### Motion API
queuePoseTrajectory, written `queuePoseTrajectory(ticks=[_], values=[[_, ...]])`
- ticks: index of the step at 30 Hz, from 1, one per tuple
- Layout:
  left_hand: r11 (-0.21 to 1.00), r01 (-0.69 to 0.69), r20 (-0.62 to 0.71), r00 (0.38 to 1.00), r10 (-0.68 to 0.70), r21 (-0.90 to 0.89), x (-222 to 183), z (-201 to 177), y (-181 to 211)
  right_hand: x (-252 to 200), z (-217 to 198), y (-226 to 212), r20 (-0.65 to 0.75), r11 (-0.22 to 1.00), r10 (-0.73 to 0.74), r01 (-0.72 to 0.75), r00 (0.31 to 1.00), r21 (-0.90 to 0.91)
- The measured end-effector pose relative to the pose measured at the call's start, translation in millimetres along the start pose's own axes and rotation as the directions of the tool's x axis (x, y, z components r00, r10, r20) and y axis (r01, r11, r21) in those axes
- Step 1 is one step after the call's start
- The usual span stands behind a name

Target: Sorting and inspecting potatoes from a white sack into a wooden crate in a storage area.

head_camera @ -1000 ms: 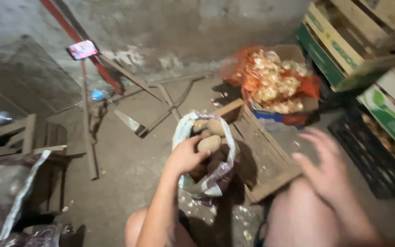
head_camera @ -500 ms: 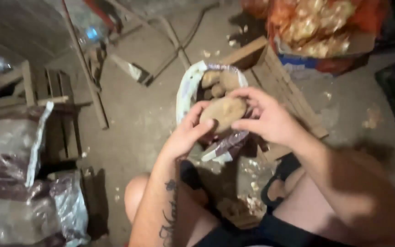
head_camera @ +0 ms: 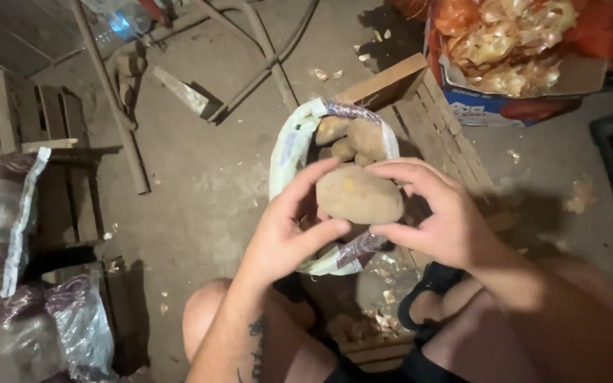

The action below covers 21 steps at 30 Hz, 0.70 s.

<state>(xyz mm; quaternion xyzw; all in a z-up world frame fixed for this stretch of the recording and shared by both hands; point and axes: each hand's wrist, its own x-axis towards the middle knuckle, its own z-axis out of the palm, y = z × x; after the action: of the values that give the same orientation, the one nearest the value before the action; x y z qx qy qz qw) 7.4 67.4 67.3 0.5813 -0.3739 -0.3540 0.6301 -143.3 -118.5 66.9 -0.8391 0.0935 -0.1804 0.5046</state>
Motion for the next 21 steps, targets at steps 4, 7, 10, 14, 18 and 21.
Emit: queuePoseTrajectory(ticks=[4, 7, 10, 14, 18, 21], values=[[0.956, 0.07, -0.114, 0.993, -0.039, 0.285, 8, -2, 19, 4, 4, -1, 0.063, 0.961, 0.166, -0.175, 0.984, 0.214], [0.954, 0.229, -0.212, 0.959, -0.187, 0.193, 1, -6, -8, 5, 10, 7, 0.143, 0.913, 0.239, -0.272, 0.96, 0.304], [0.881, 0.45, -0.292, 0.871, -0.395, 0.149, 6, -1, -9, 9, 14, 7, 0.146, 0.9, 0.304, -0.334, 0.942, 0.279], [0.947, 0.292, -0.2, 0.944, -0.263, 0.132, 7, 1, 0, 15, 19, 31, 0.176, 0.763, 0.301, -0.347, 0.937, 0.545], [0.958, 0.269, -0.2, 0.938, -0.284, -0.099, 4, 3, -29, 16, 20, 34, 0.242, 0.727, 0.358, -0.431, 0.902, 0.534], [0.893, 0.257, -0.144, 0.934, -0.328, -0.368, 2, 2, -48, 12, 25, 40, 0.186, 0.7, 0.301, -0.349, 0.935, 0.623]])
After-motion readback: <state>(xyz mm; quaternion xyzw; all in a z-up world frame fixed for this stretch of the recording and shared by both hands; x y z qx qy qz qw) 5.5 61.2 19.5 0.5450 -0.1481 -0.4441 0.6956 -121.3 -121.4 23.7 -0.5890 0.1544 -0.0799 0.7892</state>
